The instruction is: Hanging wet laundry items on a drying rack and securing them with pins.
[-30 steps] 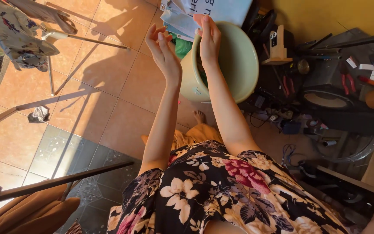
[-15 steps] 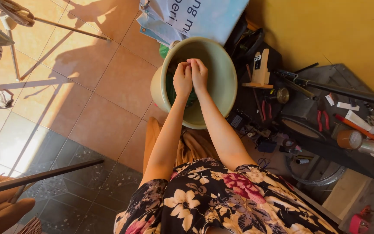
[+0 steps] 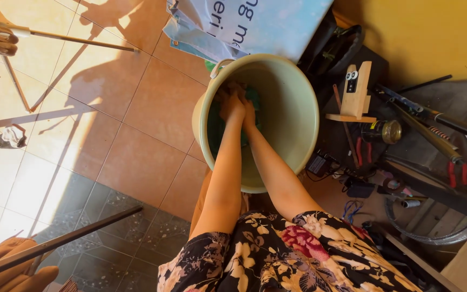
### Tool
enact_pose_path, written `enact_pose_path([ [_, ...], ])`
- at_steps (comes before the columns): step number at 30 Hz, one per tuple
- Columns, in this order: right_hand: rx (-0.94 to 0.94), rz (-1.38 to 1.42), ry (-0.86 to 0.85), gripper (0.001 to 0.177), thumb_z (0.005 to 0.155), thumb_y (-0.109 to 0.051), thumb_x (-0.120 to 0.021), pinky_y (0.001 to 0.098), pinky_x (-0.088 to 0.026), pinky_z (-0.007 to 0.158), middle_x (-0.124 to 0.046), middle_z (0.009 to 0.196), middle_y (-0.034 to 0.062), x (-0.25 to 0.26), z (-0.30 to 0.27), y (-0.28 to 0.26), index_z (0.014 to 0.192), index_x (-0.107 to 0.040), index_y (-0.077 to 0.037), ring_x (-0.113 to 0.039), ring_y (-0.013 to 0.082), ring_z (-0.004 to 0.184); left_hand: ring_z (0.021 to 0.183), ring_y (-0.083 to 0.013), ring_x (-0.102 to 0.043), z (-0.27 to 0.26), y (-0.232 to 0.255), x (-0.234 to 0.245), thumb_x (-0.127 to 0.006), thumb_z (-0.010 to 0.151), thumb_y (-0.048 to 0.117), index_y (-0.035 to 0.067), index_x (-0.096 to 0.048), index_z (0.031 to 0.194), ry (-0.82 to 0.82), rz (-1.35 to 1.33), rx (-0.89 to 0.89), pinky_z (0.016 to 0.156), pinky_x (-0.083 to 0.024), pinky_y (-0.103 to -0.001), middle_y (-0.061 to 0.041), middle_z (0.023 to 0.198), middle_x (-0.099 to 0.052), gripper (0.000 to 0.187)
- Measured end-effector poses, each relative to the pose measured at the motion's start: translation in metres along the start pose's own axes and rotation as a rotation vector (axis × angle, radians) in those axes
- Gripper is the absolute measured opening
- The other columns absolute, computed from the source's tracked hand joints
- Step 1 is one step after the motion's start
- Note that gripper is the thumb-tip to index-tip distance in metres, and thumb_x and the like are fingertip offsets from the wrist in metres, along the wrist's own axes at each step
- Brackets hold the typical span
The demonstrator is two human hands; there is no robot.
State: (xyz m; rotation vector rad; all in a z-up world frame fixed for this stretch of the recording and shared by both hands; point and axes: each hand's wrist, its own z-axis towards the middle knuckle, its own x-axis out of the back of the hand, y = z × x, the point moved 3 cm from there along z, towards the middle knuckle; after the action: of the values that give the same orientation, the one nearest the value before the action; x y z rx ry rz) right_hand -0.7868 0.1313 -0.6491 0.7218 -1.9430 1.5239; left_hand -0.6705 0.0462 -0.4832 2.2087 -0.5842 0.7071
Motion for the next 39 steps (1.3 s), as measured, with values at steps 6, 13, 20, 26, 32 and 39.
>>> enact_pose_path([
  [6,-0.112,0.214,-0.016,0.038,0.085,-0.017,-0.067,0.0453,-0.055,0.081,-0.072,0.108,0.0204,0.033,0.035,-0.085,0.123,-0.068,-0.01,-0.069,0.0378,0.099,0.132,-0.0368,-0.05,0.041,-0.039,-0.044,-0.063,0.089,0.029,0.023,-0.056,0.139,-0.149,0.155,-0.047,0.094,-0.052,-0.05,-0.012,0.159,-0.026,0.051],
  [13,-0.175,0.394,0.082,0.024,0.091,-0.009,-0.054,0.0344,-0.055,0.064,-0.072,0.077,0.0106,0.105,0.047,-0.135,0.093,-0.078,-0.008,-0.07,0.021,0.068,0.085,-0.0308,-0.059,0.053,-0.053,-0.078,-0.057,0.086,0.022,0.015,-0.064,0.114,-0.413,-1.017,0.376,0.071,-0.046,-0.05,-0.013,0.106,-0.065,0.03],
  [20,-0.111,0.994,-0.211,0.02,0.084,0.001,-0.046,0.0239,-0.036,0.052,-0.055,0.07,-0.001,0.246,0.041,-0.263,0.076,-0.063,-0.004,-0.046,0.0059,0.06,0.096,-0.0242,-0.063,-0.028,0.031,0.03,-0.055,0.086,0.039,0.019,-0.06,0.106,-0.539,-1.424,0.518,0.08,-0.05,-0.05,-0.005,0.106,-0.064,0.03],
  [26,0.209,1.067,-0.491,0.017,0.083,0.003,-0.046,0.0233,-0.04,0.061,-0.061,0.075,0.0006,0.354,0.01,-0.368,0.083,-0.062,-0.002,-0.051,0.0069,0.067,0.104,-0.0258,-0.065,-0.04,0.056,0.065,-0.046,0.103,0.031,0.008,-0.058,0.124,-0.7,-1.728,0.122,0.087,-0.057,-0.044,-0.01,0.115,-0.067,0.033],
  [32,0.527,0.81,-0.562,0.017,0.088,0.0,-0.049,0.0229,-0.042,0.074,-0.064,0.085,0.0005,0.39,-0.016,-0.432,0.089,-0.066,0.001,-0.054,0.0072,0.08,0.098,-0.0219,-0.066,-0.088,0.096,0.208,-0.054,0.108,0.034,0.005,-0.06,0.124,-0.725,-1.792,-0.332,0.081,-0.056,-0.037,-0.009,0.109,-0.066,0.034],
  [39,0.471,0.983,-0.498,0.038,0.107,-0.039,-0.056,0.0257,-0.056,0.076,-0.069,0.094,-0.0029,0.342,-0.037,-0.498,0.111,-0.066,-0.003,-0.068,0.0063,0.087,0.096,-0.0176,-0.059,-0.174,0.064,0.355,-0.071,0.108,0.012,-0.002,-0.061,0.116,-0.201,-1.617,-0.816,0.088,-0.048,-0.034,-0.008,0.105,-0.063,0.019],
])
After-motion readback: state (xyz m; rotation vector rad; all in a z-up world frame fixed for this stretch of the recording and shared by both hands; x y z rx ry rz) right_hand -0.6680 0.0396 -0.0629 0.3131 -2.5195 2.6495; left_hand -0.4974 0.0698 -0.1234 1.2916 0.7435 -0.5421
